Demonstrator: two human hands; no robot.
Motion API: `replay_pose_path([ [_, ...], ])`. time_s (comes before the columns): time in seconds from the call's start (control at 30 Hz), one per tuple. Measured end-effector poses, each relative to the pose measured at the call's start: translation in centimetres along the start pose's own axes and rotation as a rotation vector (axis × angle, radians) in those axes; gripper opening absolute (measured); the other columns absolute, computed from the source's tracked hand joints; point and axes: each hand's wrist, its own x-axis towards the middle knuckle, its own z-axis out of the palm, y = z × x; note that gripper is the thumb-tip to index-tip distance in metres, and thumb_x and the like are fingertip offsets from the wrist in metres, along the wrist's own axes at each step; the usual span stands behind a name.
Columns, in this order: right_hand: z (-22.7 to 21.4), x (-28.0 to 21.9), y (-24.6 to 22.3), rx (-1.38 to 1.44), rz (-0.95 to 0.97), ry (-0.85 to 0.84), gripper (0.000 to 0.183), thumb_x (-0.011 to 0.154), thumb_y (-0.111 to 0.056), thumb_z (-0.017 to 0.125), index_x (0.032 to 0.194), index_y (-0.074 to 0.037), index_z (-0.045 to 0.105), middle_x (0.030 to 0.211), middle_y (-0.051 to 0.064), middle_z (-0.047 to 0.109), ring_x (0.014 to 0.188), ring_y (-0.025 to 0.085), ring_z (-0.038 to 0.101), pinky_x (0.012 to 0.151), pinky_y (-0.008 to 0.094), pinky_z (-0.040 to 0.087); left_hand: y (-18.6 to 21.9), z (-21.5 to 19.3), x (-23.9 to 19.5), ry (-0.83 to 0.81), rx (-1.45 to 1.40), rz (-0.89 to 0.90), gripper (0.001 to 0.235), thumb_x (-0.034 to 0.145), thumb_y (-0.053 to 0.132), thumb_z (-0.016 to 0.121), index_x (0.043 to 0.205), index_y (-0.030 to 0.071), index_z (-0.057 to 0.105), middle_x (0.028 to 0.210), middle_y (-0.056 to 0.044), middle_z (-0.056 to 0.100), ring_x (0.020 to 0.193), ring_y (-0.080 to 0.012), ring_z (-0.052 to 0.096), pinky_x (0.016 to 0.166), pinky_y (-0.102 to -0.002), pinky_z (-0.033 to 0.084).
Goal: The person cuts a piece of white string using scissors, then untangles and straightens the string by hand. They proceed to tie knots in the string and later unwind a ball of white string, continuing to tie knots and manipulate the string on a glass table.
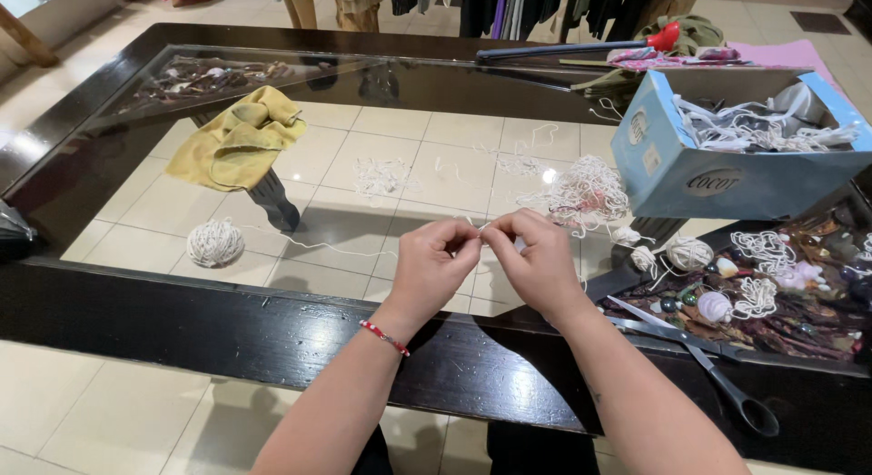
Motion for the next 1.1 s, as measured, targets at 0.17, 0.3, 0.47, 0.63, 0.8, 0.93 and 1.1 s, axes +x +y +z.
replay_pose_path([
  [0.17, -0.5, 0.2, -0.6, 0.516, 0.694, -0.081, 0.013, 0.092, -0.011, 0.073, 0.081, -0.003, 0.073, 0.064, 0.003, 0.064, 0.069, 0.011, 0.056, 0.066, 0.028, 0.049, 0.8, -0.2, 0.0, -0.006, -0.059, 0.064, 0.010, 0.082, 0.001, 0.075, 0.086, 0.008, 0.081, 0.068, -0.010, 0.071, 0.063, -0.0155, 0.068, 0.050, -0.024, 0.052],
  [0.3, -0.2, 0.0, 0.3, 0.791, 0.830, -0.051, 0.008, 0.087, -0.002, 0.076, 0.081, -0.001, 0.070, 0.063, 0.005, 0.063, 0.065, 0.012, 0.061, 0.064, 0.023, 0.050, 1.9, -0.2, 0.0, -0.007, -0.082, 0.093, 0.012, 0.082, 0.001, 0.076, 0.087, 0.009, 0.082, 0.071, -0.008, 0.072, 0.066, -0.0141, 0.069, 0.051, -0.024, 0.052],
  [0.47, -0.5, 0.1, 0.4, 1.095, 1.019, -0.121, 0.013, 0.084, -0.003, 0.079, 0.088, 0.000, 0.067, 0.072, 0.005, 0.062, 0.064, 0.013, 0.063, 0.077, 0.044, 0.060, 1.9, -0.2, -0.2, -0.023, -0.127, 0.077, 0.011, 0.083, 0.001, 0.077, 0.088, 0.010, 0.082, 0.074, -0.006, 0.075, 0.068, -0.0108, 0.068, 0.052, -0.021, 0.052],
  [0.63, 0.2, 0.0, 0.3, 0.948, 0.850, -0.080, 0.012, 0.089, -0.005, 0.077, 0.094, 0.004, 0.070, 0.078, 0.007, 0.064, 0.074, 0.016, 0.067, 0.075, 0.035, 0.060, 0.7, -0.1, 0.1, -0.052, -0.154, -0.031, 0.006, 0.085, 0.003, 0.073, 0.084, 0.007, 0.077, 0.067, -0.008, 0.066, 0.064, -0.0120, 0.063, 0.050, -0.025, 0.051],
  [0.8, -0.7, 0.5, -1.9, 0.347, 0.349, -0.101, 0.010, 0.086, -0.013, 0.083, 0.095, -0.010, 0.083, 0.079, 0.004, 0.075, 0.080, 0.014, 0.072, 0.081, 0.030, 0.058, -1.5, 0.2, 0.2, -0.018, -0.285, -0.177, 0.007, 0.088, 0.002, 0.069, 0.083, 0.003, 0.074, 0.065, -0.006, 0.060, 0.064, -0.0081, 0.055, 0.048, -0.025, 0.048],
  [0.93, -0.2, 0.3, -1.5, 0.197, 0.201, 0.000, 0.007, 0.093, -0.011, 0.074, 0.091, -0.012, 0.081, 0.075, 0.004, 0.072, 0.073, 0.018, 0.068, 0.077, 0.034, 0.057, -1.4, 0.5, 0.1, -0.056, -0.438, -0.361, 0.004, 0.089, 0.002, 0.069, 0.086, 0.001, 0.071, 0.063, -0.007, 0.060, 0.056, -0.0089, 0.054, 0.042, -0.022, 0.047],
  [1.1, 0.2, -0.1, -0.4, 0.172, 0.208, 0.021, 0.009, 0.095, -0.011, 0.071, 0.090, -0.010, 0.078, 0.073, 0.004, 0.071, 0.073, 0.022, 0.068, 0.076, 0.035, 0.055, -1.2, 0.7, 0.2, -0.099, -0.642, -0.499, 0.004, 0.092, 0.000, 0.068, 0.093, -0.004, 0.069, 0.070, -0.010, 0.062, 0.060, -0.0106, 0.060, 0.040, -0.019, 0.049],
])
